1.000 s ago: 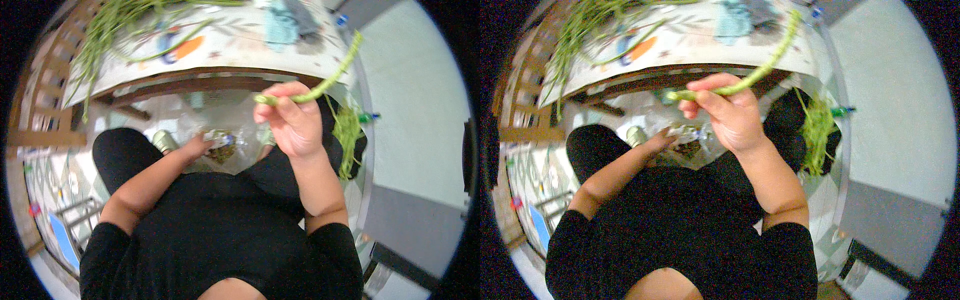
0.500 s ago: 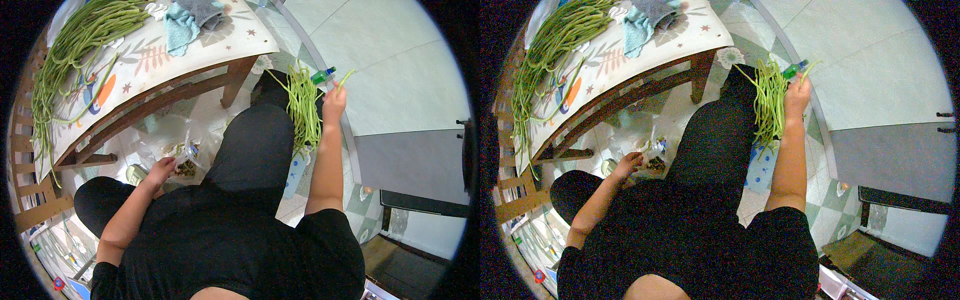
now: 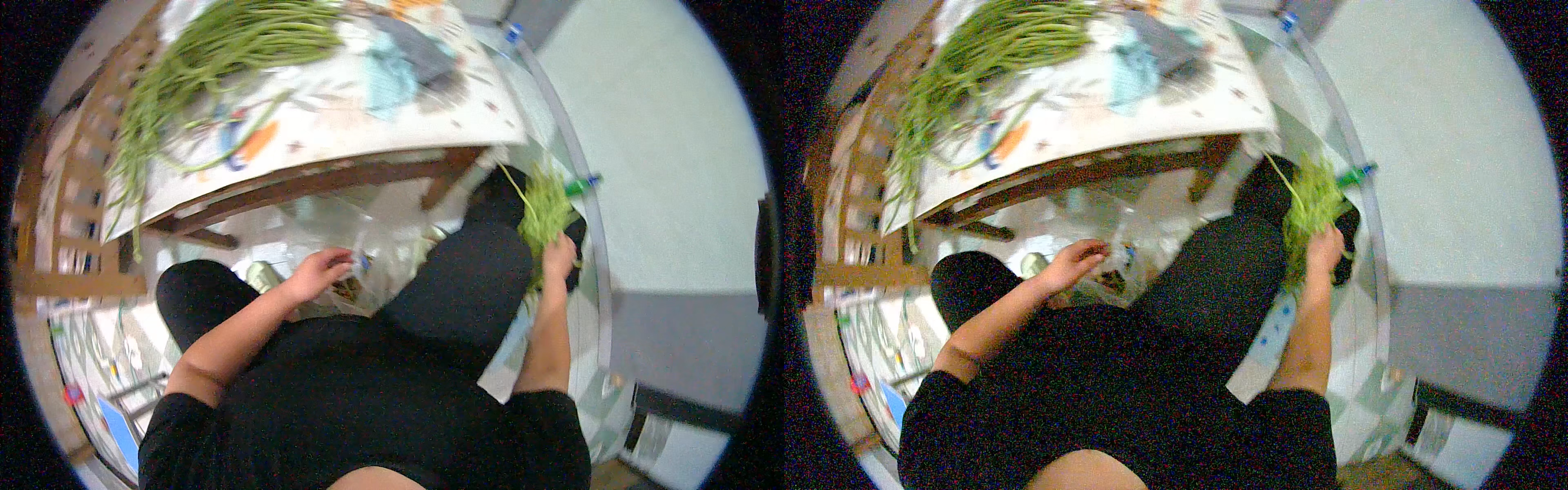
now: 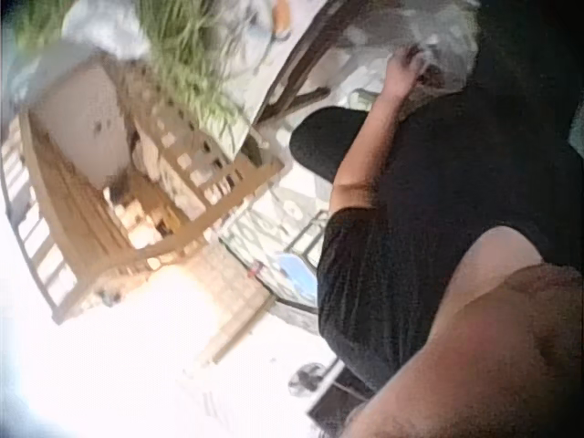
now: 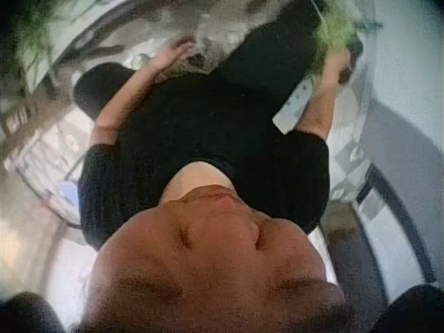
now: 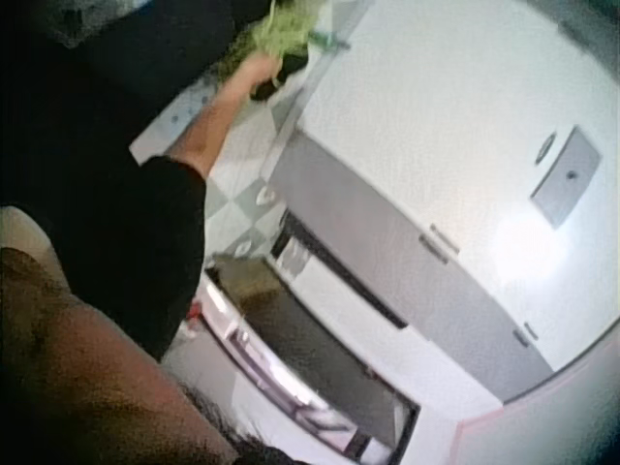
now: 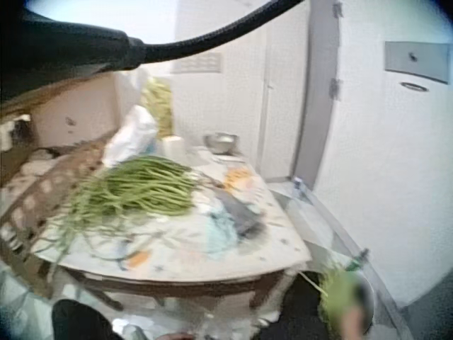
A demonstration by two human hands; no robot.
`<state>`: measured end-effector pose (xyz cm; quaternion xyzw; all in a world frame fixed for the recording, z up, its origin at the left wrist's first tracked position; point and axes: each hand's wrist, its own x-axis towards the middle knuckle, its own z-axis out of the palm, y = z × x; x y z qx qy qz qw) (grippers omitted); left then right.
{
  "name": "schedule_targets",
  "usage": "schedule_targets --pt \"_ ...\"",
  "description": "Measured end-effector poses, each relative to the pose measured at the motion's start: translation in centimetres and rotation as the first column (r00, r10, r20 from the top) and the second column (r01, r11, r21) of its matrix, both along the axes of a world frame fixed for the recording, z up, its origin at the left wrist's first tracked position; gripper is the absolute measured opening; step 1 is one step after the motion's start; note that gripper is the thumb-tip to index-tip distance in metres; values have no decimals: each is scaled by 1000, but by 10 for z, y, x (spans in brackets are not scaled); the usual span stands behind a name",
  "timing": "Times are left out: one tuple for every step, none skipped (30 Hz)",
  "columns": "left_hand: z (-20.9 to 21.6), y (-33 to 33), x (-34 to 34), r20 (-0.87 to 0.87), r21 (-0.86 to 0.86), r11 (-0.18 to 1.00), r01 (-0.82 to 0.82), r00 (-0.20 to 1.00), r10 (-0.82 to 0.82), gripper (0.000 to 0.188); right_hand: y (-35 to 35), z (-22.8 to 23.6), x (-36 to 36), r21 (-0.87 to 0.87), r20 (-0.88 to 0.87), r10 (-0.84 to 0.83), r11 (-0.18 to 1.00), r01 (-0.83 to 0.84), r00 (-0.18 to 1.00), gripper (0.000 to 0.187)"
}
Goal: The person sits on the floor and snaps the ends off long green beans by hand. They pick up beans from a pile on a table, break off the tips, and place the trimmed beans into a plastic bag on the floor.
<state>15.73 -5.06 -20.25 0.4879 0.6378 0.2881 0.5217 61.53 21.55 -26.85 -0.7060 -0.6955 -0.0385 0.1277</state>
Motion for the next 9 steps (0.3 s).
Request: schedule_targets --pt "0 3 -3 140 34 998 -56 989 50 39 3 13 -9 56 -104 61 997 -55 993 31" --pt "12 7 -2 184 124 987 -103 980 79 40 5 31 -21 111 -202 121 989 -100 972 29" --pt "33 12 -1 149 143 982 -121 984 99 42 2 57 -43 184 -227 212 968 -172 950 28" --pt "51 13 -3 92 235 966 -109 992 90 44 -3 87 -68 261 -246 302 936 -237 921 27" --pt "61 12 -5 106 290 947 -135 988 108 43 -5 112 -92 271 -391 371 921 -280 842 27" --pt "69 11 -7 119 347 925 -154 986 120 42 -11 136 -115 284 -523 424 904 -318 739 27" --pt "78 10 -11 60 443 884 -147 989 134 42 -22 163 -144 298 -549 451 892 -340 704 26" --pt "89 10 -15 2 532 837 -127 989 149 41 -36 188 -171 270 -674 451 888 -373 585 27" --pt "100 11 -18 -51 614 784 -93 986 157 41 -41 199 -185 277 -684 495 856 -437 536 28"
